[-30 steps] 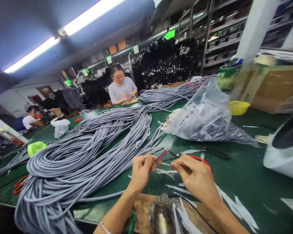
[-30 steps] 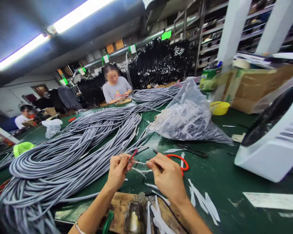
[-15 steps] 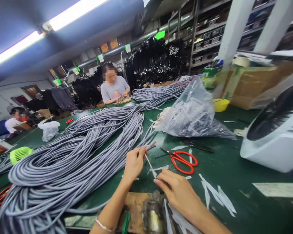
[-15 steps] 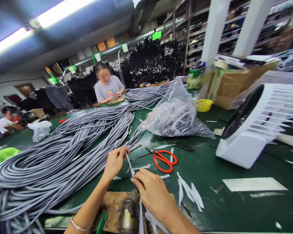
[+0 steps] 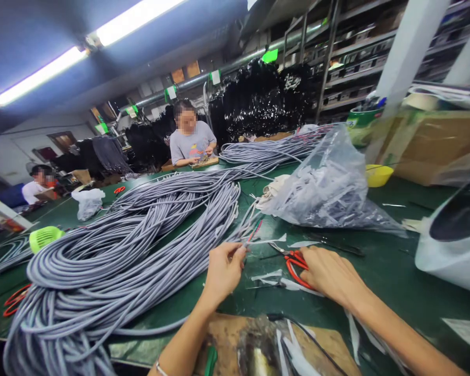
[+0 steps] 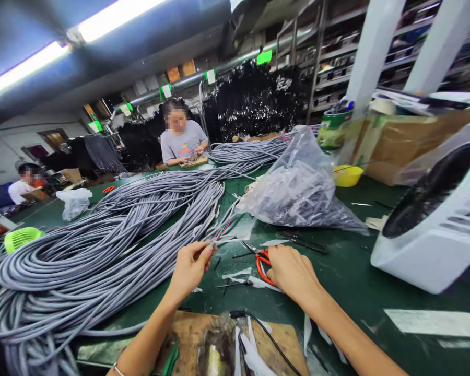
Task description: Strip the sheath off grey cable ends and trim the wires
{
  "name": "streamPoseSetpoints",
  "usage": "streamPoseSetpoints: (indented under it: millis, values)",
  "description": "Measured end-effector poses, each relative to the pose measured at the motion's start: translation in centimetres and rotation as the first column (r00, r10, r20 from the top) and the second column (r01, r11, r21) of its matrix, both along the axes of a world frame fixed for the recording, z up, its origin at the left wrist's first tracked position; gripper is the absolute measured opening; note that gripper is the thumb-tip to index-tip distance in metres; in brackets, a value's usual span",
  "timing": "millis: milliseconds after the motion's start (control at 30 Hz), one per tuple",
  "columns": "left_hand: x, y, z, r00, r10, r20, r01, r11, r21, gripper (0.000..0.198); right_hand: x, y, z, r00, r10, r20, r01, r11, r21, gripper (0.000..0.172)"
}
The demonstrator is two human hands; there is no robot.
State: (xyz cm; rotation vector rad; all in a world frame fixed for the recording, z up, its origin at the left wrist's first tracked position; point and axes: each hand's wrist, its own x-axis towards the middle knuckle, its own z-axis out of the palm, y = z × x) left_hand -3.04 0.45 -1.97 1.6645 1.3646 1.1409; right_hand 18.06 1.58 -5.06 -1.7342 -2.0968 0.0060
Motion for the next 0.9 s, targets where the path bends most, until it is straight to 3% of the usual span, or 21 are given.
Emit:
streamPoseSetpoints:
  millis: [100,167,200,267,333,433,567,667,800,900]
  values:
    - [0.2,-0.3,0.4,0.986,-0.04,0.162,0.05,0.997,-0.06,0.033,0.2,0.0,0.2,0.997,0.007,-0.072,-0.004,0.999,0.036,0.011]
    - [0.3,-0.5,0.7,0.953,-0.077,0.293,0.117,0.986,-0.123,0.037,-0.1,-0.3,0.6,0.942,0.047,-0.333,-0.017,0.996,0.091,0.006]
    - [0.4,-0.5,0.9,0.935,-0.083,0.346,0.139,0.98,-0.141,0.04,-0.4,-0.5,1.0,0.855,0.079,-0.512,-0.031,0.994,0.101,0.01]
    - [0.6,-0.6,1.0,0.913,-0.067,0.402,0.139,0.979,-0.151,0.043,-1.5,-1.0,1.9,0.564,0.108,-0.818,-0.09,0.994,0.07,0.025]
    - [0.7,-0.6,1.1,0.91,-0.042,0.412,0.113,0.982,-0.149,0.044,-3.2,-1.6,2.9,0.337,0.054,-0.94,-0.157,0.988,0.0,0.037]
    - [0.8,-0.8,1.1,0.913,-0.024,0.408,0.097,0.982,-0.16,0.042,-5.8,-2.1,3.8,0.182,-0.006,-0.983,-0.25,0.967,-0.053,0.044]
    - [0.8,-0.9,1.3,0.874,0.013,0.485,0.088,0.979,-0.184,0.043,-8.0,-2.3,4.0,0.033,-0.038,-0.999,-0.223,0.974,-0.044,0.046]
    - [0.7,-1.0,1.6,0.78,0.011,0.625,0.156,0.965,-0.212,0.049,-8.5,-2.4,3.5,-0.01,-0.089,-0.996,-0.252,0.964,-0.083,0.046]
    - [0.5,-1.0,1.9,0.676,-0.025,0.736,0.323,0.908,-0.266,0.056,-8.3,-2.6,2.6,0.031,-0.097,-0.995,-0.263,0.959,-0.102,0.044]
    - [0.4,-1.0,1.9,0.656,-0.051,0.753,0.338,0.912,-0.233,0.054,-7.7,-2.5,2.4,0.07,-0.069,-0.995,-0.188,0.979,-0.082,0.042]
